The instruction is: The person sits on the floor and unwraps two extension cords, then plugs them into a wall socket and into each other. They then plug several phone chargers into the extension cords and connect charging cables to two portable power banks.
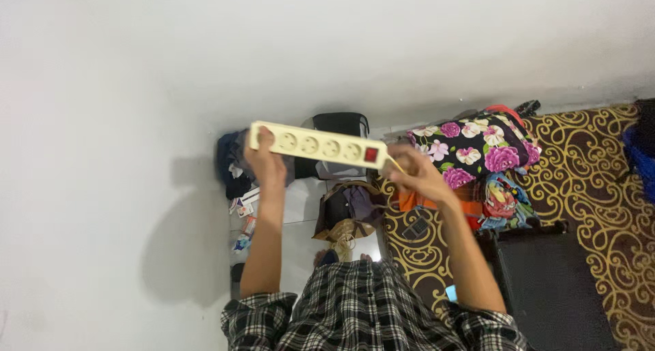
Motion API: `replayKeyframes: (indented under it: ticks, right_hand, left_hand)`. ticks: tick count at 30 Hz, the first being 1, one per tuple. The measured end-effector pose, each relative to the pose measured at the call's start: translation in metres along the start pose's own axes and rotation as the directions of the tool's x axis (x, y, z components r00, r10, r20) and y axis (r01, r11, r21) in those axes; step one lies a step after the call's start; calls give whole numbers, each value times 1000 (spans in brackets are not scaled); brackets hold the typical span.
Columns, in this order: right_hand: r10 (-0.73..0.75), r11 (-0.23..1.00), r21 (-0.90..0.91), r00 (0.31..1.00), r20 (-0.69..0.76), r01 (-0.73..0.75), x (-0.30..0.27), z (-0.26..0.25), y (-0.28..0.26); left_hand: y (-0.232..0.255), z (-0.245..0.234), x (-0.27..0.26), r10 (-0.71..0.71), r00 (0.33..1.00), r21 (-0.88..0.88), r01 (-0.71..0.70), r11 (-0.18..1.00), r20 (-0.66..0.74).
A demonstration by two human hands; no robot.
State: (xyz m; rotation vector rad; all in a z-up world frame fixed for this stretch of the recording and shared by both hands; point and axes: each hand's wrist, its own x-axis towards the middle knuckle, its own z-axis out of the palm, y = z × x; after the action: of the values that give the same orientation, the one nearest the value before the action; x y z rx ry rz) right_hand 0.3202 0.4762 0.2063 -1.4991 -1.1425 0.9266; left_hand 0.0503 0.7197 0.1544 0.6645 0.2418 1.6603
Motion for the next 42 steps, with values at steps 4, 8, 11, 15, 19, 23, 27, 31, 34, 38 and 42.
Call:
replayKeyframes:
  ticks: [4, 8, 11, 15, 19, 23, 27, 31, 34, 38, 42]
  right_hand:
    - [-75, 996, 57, 956, 283, 61, -33, -57, 32]
    - [-312, 862, 485, 909, 277, 148, -85, -55, 54]
    - [-335, 787, 598, 920, 205, 153, -111, -15, 36]
    - [-315, 745, 643, 944, 102, 179, -129, 31, -13]
    - [-260, 754, 620, 965, -21, 217, -98, 35, -43]
    - [-287, 627, 717, 946, -153, 306, -80, -3, -56]
    - [-284, 641, 653, 915, -287, 404, -125, -23, -37]
    - [-250, 646, 668, 929, -272, 369, -198, -12, 3]
    - [-132, 661, 673, 935, -330, 331, -250, 4, 38]
    - [-305, 801, 496, 942, -141, 334, -314, 13, 80]
    - [-502, 710, 418, 824, -264, 566, -349, -24, 87]
  left_hand:
    - [42, -17, 31, 30, 999, 107, -27, 994, -32]
    - [27, -21, 54, -113, 986, 22, 116, 993, -121]
    - [-30, -21, 35, -386, 892, 111, 419, 901, -233]
    - [-99, -16, -68, -762, 630, 85, 759, 645, 153]
    - [-99, -18, -190, -712, 176, 308, 812, 495, 679]
    - [-59, -5, -235, -646, -21, 516, 621, 589, 763]
    - [-20, 43, -266, -592, 128, 476, 473, 742, 796]
    - [0, 123, -324, -559, 124, 452, 457, 766, 820]
    - [-12, 188, -347, -438, 161, 388, 269, 882, 885]
    - [-48, 226, -372, -426, 50, 399, 269, 877, 903]
    - [-82, 177, -415, -561, -81, 532, 450, 717, 824]
